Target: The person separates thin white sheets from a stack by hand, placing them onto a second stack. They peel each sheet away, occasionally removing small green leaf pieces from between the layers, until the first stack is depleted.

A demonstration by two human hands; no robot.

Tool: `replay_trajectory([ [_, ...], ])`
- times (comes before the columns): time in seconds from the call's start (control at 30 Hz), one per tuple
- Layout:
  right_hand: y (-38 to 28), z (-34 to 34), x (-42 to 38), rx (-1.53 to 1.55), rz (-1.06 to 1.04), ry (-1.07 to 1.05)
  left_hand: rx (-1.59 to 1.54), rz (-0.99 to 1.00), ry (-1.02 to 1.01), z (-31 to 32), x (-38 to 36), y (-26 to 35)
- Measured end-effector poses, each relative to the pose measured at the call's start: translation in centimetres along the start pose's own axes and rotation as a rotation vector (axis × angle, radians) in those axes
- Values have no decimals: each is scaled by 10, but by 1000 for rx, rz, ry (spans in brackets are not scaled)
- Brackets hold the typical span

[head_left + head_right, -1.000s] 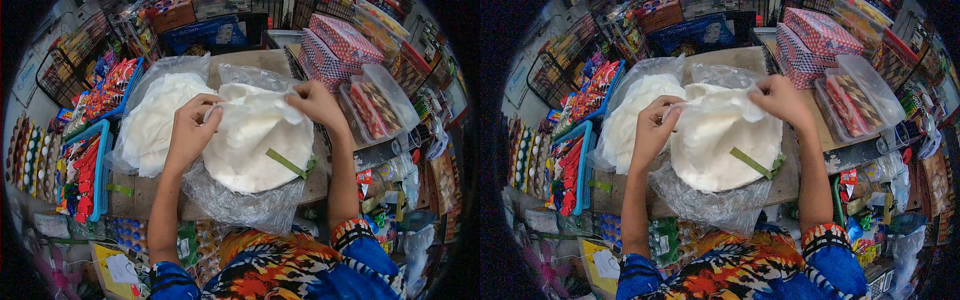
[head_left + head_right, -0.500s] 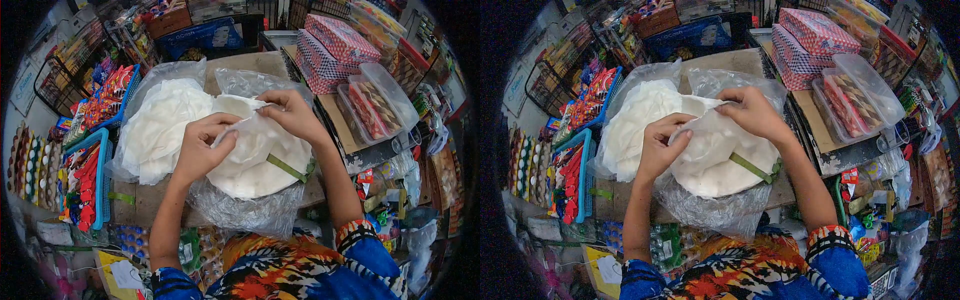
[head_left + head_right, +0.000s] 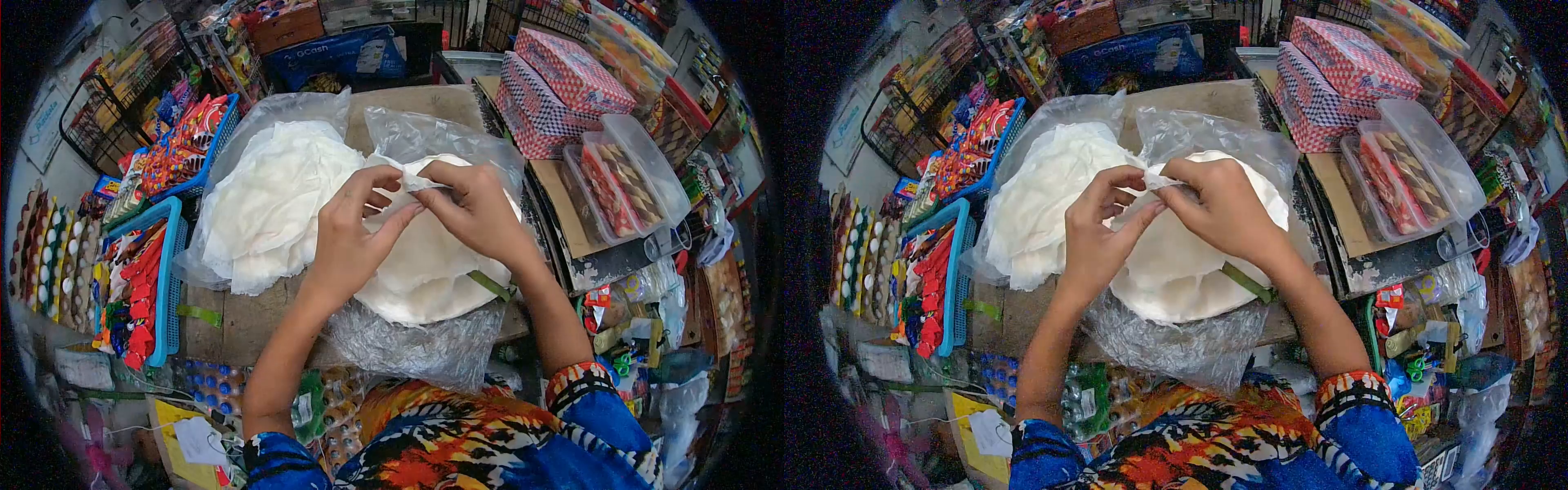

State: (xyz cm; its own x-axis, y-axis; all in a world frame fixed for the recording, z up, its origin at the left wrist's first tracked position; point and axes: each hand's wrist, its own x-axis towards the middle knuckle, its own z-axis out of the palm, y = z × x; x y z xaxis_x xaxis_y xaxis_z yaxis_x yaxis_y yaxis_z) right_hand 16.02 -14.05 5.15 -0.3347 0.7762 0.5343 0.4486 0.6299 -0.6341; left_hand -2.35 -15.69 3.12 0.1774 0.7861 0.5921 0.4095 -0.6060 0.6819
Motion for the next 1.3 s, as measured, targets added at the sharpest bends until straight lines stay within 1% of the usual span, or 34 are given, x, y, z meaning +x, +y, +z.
replay_trajectory([
  [0.03,-1,1,-1,-65,-18,-8,2,-3,1,1,-1,-1],
  [0.1,1,3,-2,-63,-30,-2,11,82,82,2,-2,-2],
  [0.13,2,3,-3,-65,-42,5,11,82,79,2,-1,-2],
  [0.2,4,5,-4,-68,-58,17,94,188,110,2,0,0],
  [0.37,7,7,-5,-77,-124,36,120,153,89,3,-3,2],
  [0.43,6,8,-6,-75,-137,11,132,134,97,3,-3,1],
  [0.5,5,8,-6,-83,-128,3,149,75,117,3,-4,0],
  [0.63,4,11,-7,-90,-122,23,167,107,149,4,-3,-4],
  [0.7,4,9,-7,-103,-120,10,237,166,111,5,-2,-5],
  [0.73,4,8,-7,-116,-119,-4,237,165,112,4,-2,-4],
  [0.8,4,7,-6,-110,-129,-26,287,180,36,3,0,-1],
  [0.9,4,6,-6,-108,-147,-43,341,215,-20,-1,-1,-2],
  [1.0,5,5,-6,-121,-170,-50,400,262,-12,0,-2,-5],
  [1.07,5,6,-6,-131,-184,-57,392,223,0,-2,-2,-3],
  [1.13,4,7,-7,-171,-192,-20,386,184,10,-4,-1,1],
  [1.2,0,6,-7,-187,-161,16,311,47,41,-7,0,3],
  [1.3,1,5,-8,-210,-117,65,263,36,77,-4,1,2],
])
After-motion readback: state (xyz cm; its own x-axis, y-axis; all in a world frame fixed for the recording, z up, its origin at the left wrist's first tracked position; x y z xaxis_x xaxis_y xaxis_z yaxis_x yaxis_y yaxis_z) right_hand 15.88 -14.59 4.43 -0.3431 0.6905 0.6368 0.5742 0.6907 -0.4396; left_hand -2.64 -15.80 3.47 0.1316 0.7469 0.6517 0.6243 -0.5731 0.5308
